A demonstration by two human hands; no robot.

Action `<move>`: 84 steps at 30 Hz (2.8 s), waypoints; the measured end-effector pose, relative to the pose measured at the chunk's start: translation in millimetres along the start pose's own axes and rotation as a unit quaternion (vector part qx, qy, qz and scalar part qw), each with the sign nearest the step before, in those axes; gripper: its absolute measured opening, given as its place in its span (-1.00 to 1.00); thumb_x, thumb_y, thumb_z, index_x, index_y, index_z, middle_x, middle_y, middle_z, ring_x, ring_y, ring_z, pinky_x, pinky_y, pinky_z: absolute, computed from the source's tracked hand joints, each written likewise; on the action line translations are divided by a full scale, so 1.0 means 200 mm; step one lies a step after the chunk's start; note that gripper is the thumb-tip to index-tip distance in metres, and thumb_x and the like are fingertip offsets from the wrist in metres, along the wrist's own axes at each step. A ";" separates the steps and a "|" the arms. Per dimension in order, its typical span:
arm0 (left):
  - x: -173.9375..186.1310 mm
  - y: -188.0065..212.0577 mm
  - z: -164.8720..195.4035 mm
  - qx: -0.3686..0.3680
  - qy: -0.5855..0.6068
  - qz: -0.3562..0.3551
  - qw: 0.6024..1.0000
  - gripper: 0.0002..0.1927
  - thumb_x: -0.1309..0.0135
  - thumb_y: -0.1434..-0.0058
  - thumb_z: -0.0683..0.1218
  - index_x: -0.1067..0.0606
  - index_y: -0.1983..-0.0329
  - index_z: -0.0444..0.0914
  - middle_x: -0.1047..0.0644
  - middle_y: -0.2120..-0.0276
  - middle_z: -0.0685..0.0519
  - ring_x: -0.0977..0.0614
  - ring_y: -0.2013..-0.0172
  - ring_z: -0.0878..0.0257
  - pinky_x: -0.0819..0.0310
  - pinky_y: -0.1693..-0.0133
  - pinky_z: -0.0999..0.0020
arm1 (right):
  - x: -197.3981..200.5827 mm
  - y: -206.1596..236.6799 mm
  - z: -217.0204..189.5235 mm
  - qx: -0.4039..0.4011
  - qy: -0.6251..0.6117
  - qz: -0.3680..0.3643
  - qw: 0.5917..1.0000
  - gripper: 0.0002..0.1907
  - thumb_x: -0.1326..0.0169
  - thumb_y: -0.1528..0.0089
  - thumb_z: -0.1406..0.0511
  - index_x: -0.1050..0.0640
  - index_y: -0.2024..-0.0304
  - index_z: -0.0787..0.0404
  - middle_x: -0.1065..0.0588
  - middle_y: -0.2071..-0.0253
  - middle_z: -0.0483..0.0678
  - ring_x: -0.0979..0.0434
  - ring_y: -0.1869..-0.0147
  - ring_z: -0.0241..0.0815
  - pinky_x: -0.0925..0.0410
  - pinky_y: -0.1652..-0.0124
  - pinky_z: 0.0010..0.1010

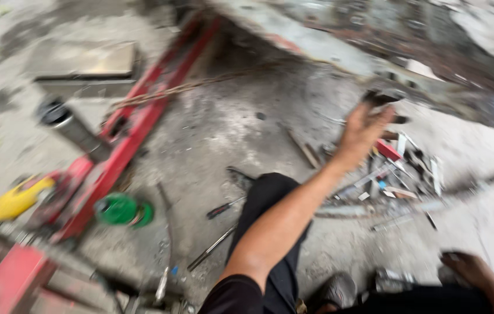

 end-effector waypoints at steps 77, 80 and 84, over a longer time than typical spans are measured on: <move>0.35 0.34 -0.34 0.466 -0.604 -0.066 0.643 -0.40 -0.08 -0.33 -0.05 -0.28 -0.42 -0.25 -0.62 0.06 -0.25 -0.72 0.35 -0.03 -0.69 0.41 0.12 | 0.09 -0.04 -0.04 0.044 0.041 -0.010 0.998 -0.46 -0.26 -0.17 0.07 -0.56 -0.20 0.01 -0.62 0.02 0.08 -0.60 -0.13 0.08 -0.46 -0.07 -0.11; 0.35 0.34 -0.35 0.469 -0.600 -0.066 0.645 -0.40 -0.08 -0.33 -0.05 -0.28 -0.41 -0.25 -0.62 0.06 -0.25 -0.71 0.35 -0.03 -0.69 0.40 0.12 | 0.10 -0.04 -0.05 0.041 0.038 -0.008 0.998 -0.45 -0.26 -0.18 0.07 -0.55 -0.21 0.00 -0.61 0.01 0.08 -0.60 -0.12 0.08 -0.45 -0.07 -0.11; 0.36 0.34 -0.36 0.466 -0.603 -0.070 0.644 -0.41 -0.08 -0.33 -0.05 -0.30 -0.40 -0.26 -0.62 0.06 -0.23 -0.72 0.35 -0.02 -0.70 0.40 0.11 | 0.10 -0.03 -0.06 0.041 0.024 -0.008 0.999 -0.43 -0.27 -0.17 0.07 -0.55 -0.21 0.02 -0.60 0.00 0.09 -0.59 -0.12 0.10 -0.44 -0.07 -0.09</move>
Point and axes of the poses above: each hand's wrist, its own y-axis away from the middle knuckle, its own x-axis out of the back of the hand, z = x × y, the point moved 7 cm from there along -y, towards the middle knuckle
